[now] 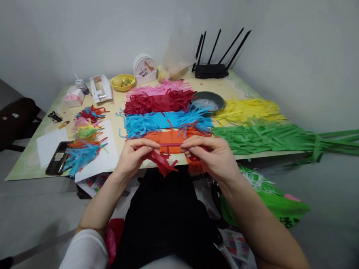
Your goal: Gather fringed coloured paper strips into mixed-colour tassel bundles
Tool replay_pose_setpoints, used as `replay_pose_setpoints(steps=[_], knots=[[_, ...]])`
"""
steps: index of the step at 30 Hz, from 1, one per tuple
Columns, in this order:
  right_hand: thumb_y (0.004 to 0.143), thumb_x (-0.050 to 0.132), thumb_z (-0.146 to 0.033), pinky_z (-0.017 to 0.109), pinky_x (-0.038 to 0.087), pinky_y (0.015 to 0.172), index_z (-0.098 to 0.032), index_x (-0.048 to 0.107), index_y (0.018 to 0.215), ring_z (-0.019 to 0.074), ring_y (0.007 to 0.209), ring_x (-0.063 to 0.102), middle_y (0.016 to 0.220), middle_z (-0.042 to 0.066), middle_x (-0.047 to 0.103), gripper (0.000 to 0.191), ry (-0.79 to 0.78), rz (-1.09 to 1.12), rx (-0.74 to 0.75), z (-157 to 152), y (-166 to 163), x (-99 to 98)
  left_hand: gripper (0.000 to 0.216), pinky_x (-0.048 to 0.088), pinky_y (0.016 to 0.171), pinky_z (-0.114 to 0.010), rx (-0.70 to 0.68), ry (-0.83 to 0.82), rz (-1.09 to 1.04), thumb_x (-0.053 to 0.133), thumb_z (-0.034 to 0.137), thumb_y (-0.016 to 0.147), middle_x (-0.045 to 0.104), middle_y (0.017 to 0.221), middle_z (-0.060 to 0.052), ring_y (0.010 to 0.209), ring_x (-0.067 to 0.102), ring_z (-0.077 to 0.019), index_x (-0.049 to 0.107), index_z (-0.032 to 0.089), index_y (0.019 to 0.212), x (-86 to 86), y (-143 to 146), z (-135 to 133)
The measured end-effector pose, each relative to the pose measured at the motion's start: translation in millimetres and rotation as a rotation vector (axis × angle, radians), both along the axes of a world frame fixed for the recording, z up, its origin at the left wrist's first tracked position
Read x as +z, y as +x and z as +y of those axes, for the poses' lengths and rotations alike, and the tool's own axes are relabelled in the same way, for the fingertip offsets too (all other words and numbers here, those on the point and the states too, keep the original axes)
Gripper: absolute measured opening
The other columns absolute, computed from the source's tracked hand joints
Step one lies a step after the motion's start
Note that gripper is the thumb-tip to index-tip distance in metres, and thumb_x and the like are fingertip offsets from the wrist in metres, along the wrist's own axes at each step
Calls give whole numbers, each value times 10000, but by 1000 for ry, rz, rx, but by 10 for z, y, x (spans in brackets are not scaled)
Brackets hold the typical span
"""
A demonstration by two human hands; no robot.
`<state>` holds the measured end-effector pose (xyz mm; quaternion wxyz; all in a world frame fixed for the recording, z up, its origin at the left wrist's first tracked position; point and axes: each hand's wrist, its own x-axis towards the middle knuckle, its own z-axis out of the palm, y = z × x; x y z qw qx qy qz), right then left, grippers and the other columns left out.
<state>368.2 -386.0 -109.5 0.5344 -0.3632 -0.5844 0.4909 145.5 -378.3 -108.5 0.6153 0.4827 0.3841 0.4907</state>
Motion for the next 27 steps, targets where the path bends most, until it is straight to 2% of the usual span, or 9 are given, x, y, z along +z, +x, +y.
replay_pose_setpoints(steps=[3,7,9,11,14,16,21,25,27], knots=[[783,606,-112,251,536,632,-235,780,787,144,710,679,789,23,743,213,189,-132,-34,-16,13,36,122,538,634,-269,-101,91,88,678,259,748,717,720,-57,655,660,-155,726,149,724,30,-87,31],[785,550,-88,312,554,739,-244,771,809,183,788,696,820,32,751,271,443,-390,-64,-57,24,149,114,428,1042,-415,-182,456,518,628,221,831,703,1183,-108,1198,585,-272,727,177,795,233,-196,71],[808,533,-94,315,553,728,-249,761,831,180,774,692,817,31,748,277,545,-461,-20,-67,21,186,139,340,1118,-451,-170,592,673,630,244,858,683,1239,-107,1304,506,-284,739,202,933,341,-171,83],[833,526,-97,313,552,725,-244,749,855,176,776,689,826,38,747,269,641,-508,18,-71,23,199,187,374,1082,-431,-257,639,732,635,276,872,728,1132,-107,1200,586,-270,741,213,1013,398,-105,97],[854,529,-108,312,550,741,-235,739,891,177,797,689,847,54,745,248,722,-564,61,-80,61,202,169,484,880,-344,-388,641,755,618,284,890,760,907,-79,866,672,-205,764,213,939,371,-23,131],[854,543,-139,318,552,772,-235,736,946,186,833,692,890,61,748,235,673,-599,109,-81,110,221,158,490,836,-343,-359,693,809,616,267,891,749,817,-60,779,653,-187,767,222,897,305,-15,157],[864,615,-332,343,531,890,-211,700,1143,238,1028,684,1123,76,733,316,202,-612,155,33,155,285,164,234,1150,-567,-85,963,942,642,230,870,764,873,-21,981,658,-219,757,312,953,132,-87,170],[852,632,-435,294,545,730,-163,733,869,191,785,709,844,65,763,290,-130,-313,466,149,-5,185,214,201,1169,-596,-67,991,876,680,243,848,775,986,-10,1038,675,-235,740,347,1025,36,-142,127],[803,694,-451,265,528,646,-157,705,802,149,636,675,697,37,733,295,-270,-138,520,148,-103,104,211,199,1165,-605,-26,994,880,676,268,853,778,983,-17,1050,676,-247,737,342,1041,-27,-162,116]])
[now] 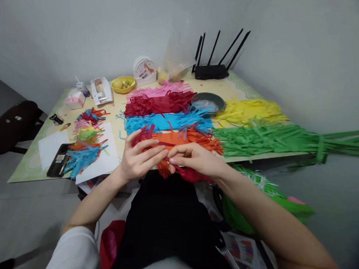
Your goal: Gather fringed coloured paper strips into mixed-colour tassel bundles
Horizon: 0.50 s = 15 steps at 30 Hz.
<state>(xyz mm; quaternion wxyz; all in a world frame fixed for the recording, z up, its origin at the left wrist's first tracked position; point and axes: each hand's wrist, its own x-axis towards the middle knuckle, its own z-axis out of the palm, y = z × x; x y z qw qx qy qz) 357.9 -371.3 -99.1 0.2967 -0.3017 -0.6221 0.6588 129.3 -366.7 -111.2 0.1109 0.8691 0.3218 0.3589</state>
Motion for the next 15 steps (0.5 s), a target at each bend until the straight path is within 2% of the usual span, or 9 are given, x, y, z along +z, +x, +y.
replay_pose_setpoints(steps=[2,4,7,9,12,15], knots=[[748,757,-441,246,511,600,-160,693,801,125,564,642,619,8,701,294,-102,79,-79,-36,-82,-68,175,196,1165,-601,76,30,-31,671,294,857,783,945,-17,1046,677,-251,744,331,1011,-83,5,0],[717,788,-429,239,507,588,-163,701,822,118,549,634,598,-1,691,300,-123,119,-165,-77,-146,-114,121,210,1161,-586,166,38,-104,671,302,855,784,887,-14,1019,681,-245,755,317,941,-174,57,0],[698,800,-443,255,529,600,-169,724,849,129,568,651,621,10,708,322,-79,195,-247,-87,-206,-161,112,280,1136,-548,277,-14,-291,655,306,866,772,841,-21,997,677,-231,765,290,874,-277,225,-21],[702,796,-445,280,551,630,-177,741,872,147,607,673,665,24,727,322,-22,220,-296,-45,-219,-187,141,357,1098,-505,318,-113,-453,641,318,877,764,896,-43,1024,666,-228,772,266,880,-300,358,-49],[742,769,-416,308,570,720,-193,753,895,163,699,698,762,38,746,271,114,183,-406,59,-210,-211,188,439,1053,-432,270,-353,-652,617,319,897,726,1117,-83,1132,636,-227,772,235,961,-276,512,-80],[794,723,-364,294,566,764,-196,732,902,165,794,704,888,48,746,199,258,133,-483,124,-228,-225,227,432,1083,-404,187,-512,-744,605,312,906,667,1271,-92,1223,595,-224,751,225,1056,-264,593,-57]])
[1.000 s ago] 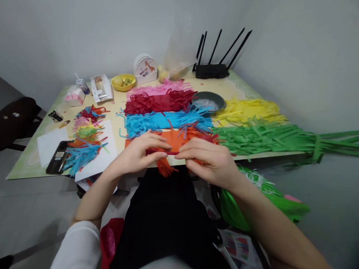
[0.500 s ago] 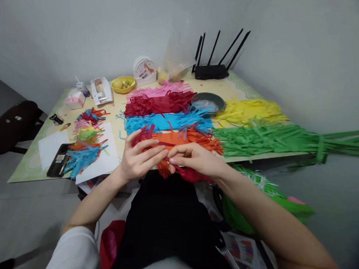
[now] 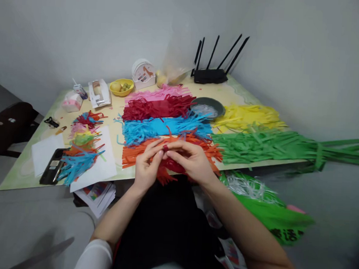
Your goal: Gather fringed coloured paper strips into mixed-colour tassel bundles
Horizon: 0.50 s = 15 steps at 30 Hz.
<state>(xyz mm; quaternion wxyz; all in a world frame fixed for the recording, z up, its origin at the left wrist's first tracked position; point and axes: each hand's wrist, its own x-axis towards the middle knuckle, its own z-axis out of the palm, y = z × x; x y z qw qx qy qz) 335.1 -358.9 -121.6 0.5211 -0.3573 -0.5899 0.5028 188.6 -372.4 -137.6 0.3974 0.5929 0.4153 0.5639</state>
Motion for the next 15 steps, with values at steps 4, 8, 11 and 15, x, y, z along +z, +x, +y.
replay_pose_setpoints(steps=[4,8,11,15], knots=[[869,636,-296,278,555,794,-209,670,944,157,854,706,943,42,729,119,123,-135,-33,53,-35,-45,176,442,1074,-404,91,-48,-60,663,318,868,695,1220,-89,1175,626,-221,764,210,963,-76,27,131],[891,609,-330,315,525,879,-210,699,980,188,940,687,1017,64,734,175,322,-469,-48,556,321,-63,145,469,1002,-339,277,13,-79,638,312,887,747,941,-28,996,662,-170,756,230,908,-79,-75,231],[988,423,-351,294,496,907,-155,688,1110,198,1023,665,1123,110,716,352,202,-1019,-388,1335,912,-61,151,485,891,-284,229,-16,-107,600,309,916,654,689,21,766,623,-133,733,238,923,-4,-174,165],[991,392,-239,377,469,950,-36,665,1164,287,1118,638,1159,227,683,381,-74,-1506,-427,2285,1542,-225,209,467,701,-236,-11,-192,-25,586,343,924,596,663,5,649,555,-117,721,187,884,8,-149,11]])
